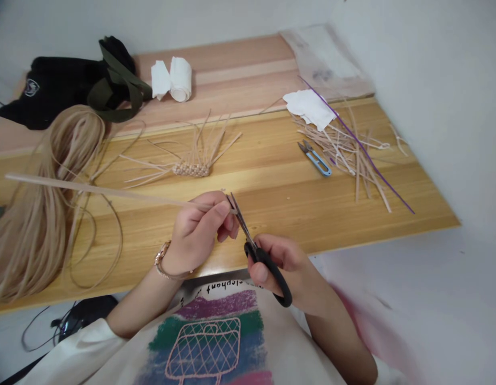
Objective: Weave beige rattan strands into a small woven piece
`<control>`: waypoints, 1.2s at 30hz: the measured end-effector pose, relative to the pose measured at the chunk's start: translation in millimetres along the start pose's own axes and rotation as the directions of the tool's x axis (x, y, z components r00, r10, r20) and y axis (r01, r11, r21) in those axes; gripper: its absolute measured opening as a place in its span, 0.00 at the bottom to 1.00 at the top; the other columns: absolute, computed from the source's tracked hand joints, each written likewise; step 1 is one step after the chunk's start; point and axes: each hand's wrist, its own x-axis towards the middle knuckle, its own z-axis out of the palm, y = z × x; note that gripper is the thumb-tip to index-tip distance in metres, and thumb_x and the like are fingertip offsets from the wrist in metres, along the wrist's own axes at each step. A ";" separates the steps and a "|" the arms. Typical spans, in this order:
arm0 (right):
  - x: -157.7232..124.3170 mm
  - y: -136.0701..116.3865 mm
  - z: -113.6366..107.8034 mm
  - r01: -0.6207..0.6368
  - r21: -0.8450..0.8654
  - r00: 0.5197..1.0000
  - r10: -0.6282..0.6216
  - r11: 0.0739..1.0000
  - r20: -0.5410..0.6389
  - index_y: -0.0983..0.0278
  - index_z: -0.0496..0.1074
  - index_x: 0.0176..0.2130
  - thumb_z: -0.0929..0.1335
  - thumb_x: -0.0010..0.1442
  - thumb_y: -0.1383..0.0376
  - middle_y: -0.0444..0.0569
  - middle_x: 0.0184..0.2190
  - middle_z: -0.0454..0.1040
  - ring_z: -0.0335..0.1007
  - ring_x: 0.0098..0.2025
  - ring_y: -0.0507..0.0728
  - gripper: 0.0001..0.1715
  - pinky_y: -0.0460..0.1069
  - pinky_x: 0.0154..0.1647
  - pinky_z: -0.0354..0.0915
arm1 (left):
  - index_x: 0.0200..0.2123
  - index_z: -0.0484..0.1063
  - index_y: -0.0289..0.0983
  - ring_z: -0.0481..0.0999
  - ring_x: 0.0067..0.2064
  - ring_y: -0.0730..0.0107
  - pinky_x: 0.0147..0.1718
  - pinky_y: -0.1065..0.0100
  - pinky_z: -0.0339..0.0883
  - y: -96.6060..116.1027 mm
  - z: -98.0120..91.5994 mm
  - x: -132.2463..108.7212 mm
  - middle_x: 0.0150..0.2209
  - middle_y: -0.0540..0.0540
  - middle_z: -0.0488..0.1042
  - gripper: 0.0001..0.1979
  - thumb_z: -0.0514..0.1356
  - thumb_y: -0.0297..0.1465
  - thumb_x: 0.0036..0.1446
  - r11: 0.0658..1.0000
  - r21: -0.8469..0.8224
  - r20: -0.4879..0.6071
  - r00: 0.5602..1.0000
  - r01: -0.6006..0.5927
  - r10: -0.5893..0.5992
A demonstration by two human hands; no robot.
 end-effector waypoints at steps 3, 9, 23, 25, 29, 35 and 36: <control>-0.4 -1.7 1.7 0.005 0.000 1.000 -0.005 1.000 -0.008 0.63 0.62 0.23 0.63 0.47 0.36 0.43 0.20 0.57 0.51 0.23 0.50 0.33 0.46 0.22 0.49 | 0.19 0.62 0.34 0.64 0.21 0.80 0.22 0.74 0.60 -0.4 0.9 0.3 0.18 0.51 0.65 0.19 0.51 0.34 0.61 1.000 -0.026 -0.006 1.000 0.011 -0.011; -2.3 1.1 1.8 -0.007 0.029 0.997 0.009 1.000 -0.072 0.63 0.61 0.23 0.64 0.46 0.37 0.42 0.20 0.57 0.50 0.23 0.50 0.32 0.46 0.22 0.48 | 0.19 0.62 0.34 0.64 0.23 0.80 0.25 0.74 0.61 -3.2 1.5 5.2 0.19 0.51 0.63 0.19 0.50 0.32 0.61 1.000 -0.016 0.024 1.000 -0.010 0.010; 0.9 6.2 -10.9 0.074 0.012 0.985 -0.071 0.997 -0.158 0.63 0.63 0.28 0.60 0.51 0.37 0.45 0.22 0.61 0.55 0.25 0.52 0.32 0.47 0.25 0.52 | 0.19 0.61 0.34 0.61 0.21 0.81 0.23 0.74 0.58 -12.6 16.6 28.8 0.18 0.52 0.61 0.19 0.50 0.34 0.62 1.000 -0.024 0.182 0.983 -0.012 0.016; 4.3 8.6 -19.4 0.097 0.021 0.976 -0.091 0.995 -0.200 0.63 0.62 0.26 0.60 0.51 0.37 0.44 0.22 0.60 0.54 0.25 0.52 0.32 0.46 0.24 0.52 | 0.19 0.60 0.34 0.60 0.21 0.81 0.23 0.74 0.57 -16.0 24.4 41.9 0.18 0.52 0.61 0.19 0.50 0.36 0.61 0.998 -0.062 0.216 0.976 -0.005 0.019; 11.4 12.2 -42.3 0.164 0.046 0.963 -0.150 0.985 -0.223 0.63 0.60 0.23 0.60 0.50 0.36 0.43 0.19 0.58 0.52 0.22 0.50 0.33 0.46 0.22 0.50 | 0.17 0.59 0.33 0.59 0.20 0.82 0.22 0.74 0.56 -24.1 44.9 70.4 0.18 0.53 0.60 0.22 0.51 0.38 0.60 0.991 -0.132 0.280 0.959 0.006 0.031; 14.3 17.3 -65.3 0.124 0.075 0.948 -0.096 0.989 -0.304 0.63 0.59 0.23 0.61 0.49 0.37 0.41 0.16 0.56 0.47 0.19 0.48 0.32 0.46 0.19 0.46 | 0.16 0.59 0.33 0.57 0.19 0.83 0.21 0.74 0.53 -37.1 66.1 95.4 0.17 0.54 0.57 0.23 0.52 0.39 0.60 0.981 -0.190 0.347 0.937 0.033 0.036; 14.4 18.5 -66.7 0.113 0.083 0.948 -0.082 0.990 -0.308 0.62 0.59 0.23 0.61 0.48 0.37 0.41 0.16 0.56 0.46 0.18 0.48 0.32 0.46 0.19 0.46 | 0.16 0.59 0.33 0.57 0.19 0.82 0.21 0.74 0.53 -38.7 67.6 97.3 0.17 0.54 0.57 0.23 0.52 0.40 0.59 0.981 -0.190 0.351 0.936 0.046 0.024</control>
